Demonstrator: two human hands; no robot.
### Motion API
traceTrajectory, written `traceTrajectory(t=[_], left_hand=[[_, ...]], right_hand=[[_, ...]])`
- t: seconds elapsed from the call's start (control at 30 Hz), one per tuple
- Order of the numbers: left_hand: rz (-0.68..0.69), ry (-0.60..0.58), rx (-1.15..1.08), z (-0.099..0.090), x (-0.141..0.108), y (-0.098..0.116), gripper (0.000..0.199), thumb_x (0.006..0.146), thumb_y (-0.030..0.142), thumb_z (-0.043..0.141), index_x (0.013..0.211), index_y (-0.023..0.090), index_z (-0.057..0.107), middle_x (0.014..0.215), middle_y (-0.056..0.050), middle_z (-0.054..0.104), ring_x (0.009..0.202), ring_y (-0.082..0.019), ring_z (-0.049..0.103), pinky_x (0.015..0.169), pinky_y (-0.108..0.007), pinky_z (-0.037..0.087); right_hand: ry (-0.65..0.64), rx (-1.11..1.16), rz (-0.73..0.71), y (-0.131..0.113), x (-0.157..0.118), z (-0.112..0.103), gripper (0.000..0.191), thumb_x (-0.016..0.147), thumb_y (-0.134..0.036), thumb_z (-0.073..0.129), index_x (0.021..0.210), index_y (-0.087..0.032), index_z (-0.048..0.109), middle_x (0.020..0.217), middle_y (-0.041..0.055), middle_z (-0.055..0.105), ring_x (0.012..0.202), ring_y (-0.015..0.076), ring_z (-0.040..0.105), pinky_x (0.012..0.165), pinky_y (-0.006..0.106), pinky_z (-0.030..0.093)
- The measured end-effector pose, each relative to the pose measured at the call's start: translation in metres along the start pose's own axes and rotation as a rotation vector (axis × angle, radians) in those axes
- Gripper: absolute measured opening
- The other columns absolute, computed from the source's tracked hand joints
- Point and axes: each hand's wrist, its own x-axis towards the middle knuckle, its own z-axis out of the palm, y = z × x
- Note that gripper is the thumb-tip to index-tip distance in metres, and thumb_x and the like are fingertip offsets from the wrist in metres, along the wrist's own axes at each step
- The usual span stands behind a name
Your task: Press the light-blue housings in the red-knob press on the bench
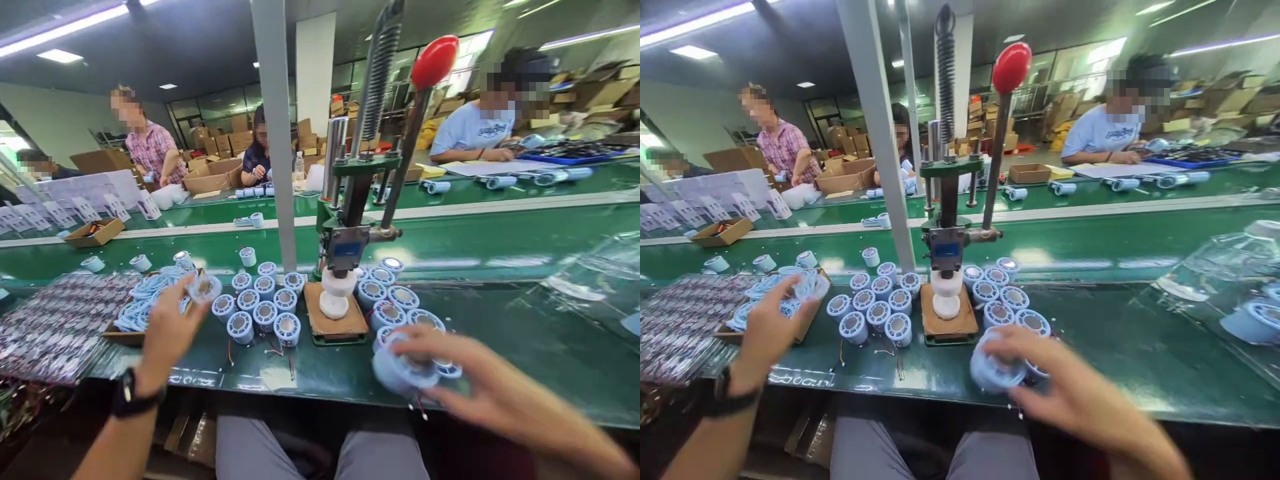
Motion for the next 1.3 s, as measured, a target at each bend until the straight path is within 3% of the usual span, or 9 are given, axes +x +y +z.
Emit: traceTrajectory(t=[0.1, 0.23, 0.47, 0.57, 0.7, 0.8, 0.97, 1.17, 1.3], left_hand=[[0.287, -0.220, -0.319, 0.039, -0.075, 0.077, 0.051, 0.091, 0.045, 0.059, 0.135, 0.020, 0.050, 0.126, -0.010, 0.066, 0.114, -0.024, 0.064, 0.097, -0.038, 0.055], [0.288, -0.393, -0.347, 0.092, -0.120, 0.130, 0.060, 0.091, 0.026, 0.061, 0.145, 0.014, 0.038, 0.129, -0.015, 0.063, 0.116, -0.027, 0.061, 0.100, -0.042, 0.052], [0.263, -0.500, -0.302, 0.102, -0.112, 0.118, 0.072, 0.085, 0.025, 0.063, 0.150, 0.018, 0.033, 0.141, -0.015, 0.053, 0.127, -0.031, 0.050, 0.105, -0.049, 0.044], [0.262, -0.518, -0.295, 0.099, -0.113, 0.123, 0.074, 0.084, 0.029, 0.064, 0.150, 0.019, 0.032, 0.142, -0.014, 0.052, 0.128, -0.030, 0.048, 0.105, -0.049, 0.043], [0.141, -0.487, -0.255, 0.101, -0.113, 0.132, 0.068, 0.084, 0.030, 0.066, 0.145, 0.019, 0.040, 0.133, -0.014, 0.057, 0.119, -0.031, 0.052, 0.099, -0.049, 0.045], [0.161, -0.506, -0.314, 0.100, -0.114, 0.131, 0.070, 0.083, 0.021, 0.063, 0.148, 0.022, 0.035, 0.137, -0.012, 0.055, 0.122, -0.029, 0.050, 0.102, -0.048, 0.044], [0.154, -0.453, -0.351, 0.103, -0.121, 0.126, 0.068, 0.084, 0.023, 0.065, 0.146, 0.020, 0.037, 0.139, -0.013, 0.054, 0.128, -0.031, 0.048, 0.107, -0.051, 0.041], [0.073, -0.331, -0.529, 0.088, -0.112, 0.129, 0.057, 0.088, 0.028, 0.064, 0.140, 0.021, 0.042, 0.131, -0.011, 0.061, 0.122, -0.026, 0.056, 0.103, -0.044, 0.049], [0.188, -0.432, -0.546, 0.072, -0.096, 0.144, 0.061, 0.084, 0.020, 0.064, 0.141, 0.022, 0.043, 0.138, -0.011, 0.057, 0.128, -0.027, 0.053, 0.106, -0.044, 0.047]], right_hand=[[-0.423, 0.046, -0.045, -0.022, -0.030, 0.055, 0.040, 0.075, -0.017, 0.064, 0.111, -0.033, 0.073, 0.117, 0.0033, 0.066, 0.104, 0.0184, 0.067, 0.090, 0.026, 0.058], [-0.395, 0.066, 0.107, -0.011, -0.043, 0.083, 0.050, 0.068, -0.008, 0.049, 0.109, -0.027, 0.072, 0.126, 0.0048, 0.061, 0.115, 0.0213, 0.061, 0.101, 0.035, 0.053], [-0.158, 0.155, 0.206, -0.002, -0.072, 0.099, 0.042, 0.083, -0.014, 0.039, 0.112, -0.024, 0.068, 0.149, 0.0051, 0.041, 0.138, 0.0221, 0.044, 0.110, 0.041, 0.045], [0.000, 0.133, 0.224, -0.009, -0.077, 0.120, 0.033, 0.092, -0.034, 0.050, 0.120, -0.023, 0.064, 0.145, 0.0099, 0.044, 0.132, 0.0249, 0.049, 0.106, 0.042, 0.048], [0.178, 0.064, 0.289, -0.013, -0.071, 0.139, 0.022, 0.088, -0.040, 0.062, 0.095, -0.020, 0.067, 0.129, 0.0112, 0.057, 0.118, 0.0253, 0.056, 0.097, 0.040, 0.052], [0.159, 0.081, 0.276, -0.013, -0.069, 0.138, 0.015, 0.090, -0.030, 0.057, 0.095, -0.020, 0.065, 0.131, 0.0105, 0.056, 0.119, 0.0233, 0.057, 0.097, 0.037, 0.052], [0.197, 0.081, 0.242, -0.012, -0.076, 0.137, 0.034, 0.091, -0.029, 0.053, 0.123, -0.019, 0.057, 0.139, 0.0124, 0.049, 0.130, 0.0243, 0.051, 0.104, 0.039, 0.048], [0.165, 0.097, 0.338, -0.016, -0.075, 0.161, 0.051, 0.081, -0.022, 0.064, 0.130, -0.019, 0.052, 0.124, 0.0091, 0.062, 0.113, 0.0207, 0.063, 0.099, 0.034, 0.054], [0.118, 0.199, 0.305, -0.023, -0.069, 0.183, 0.062, 0.079, -0.016, 0.061, 0.139, -0.017, 0.046, 0.127, 0.0099, 0.062, 0.112, 0.0196, 0.066, 0.100, 0.032, 0.055]])
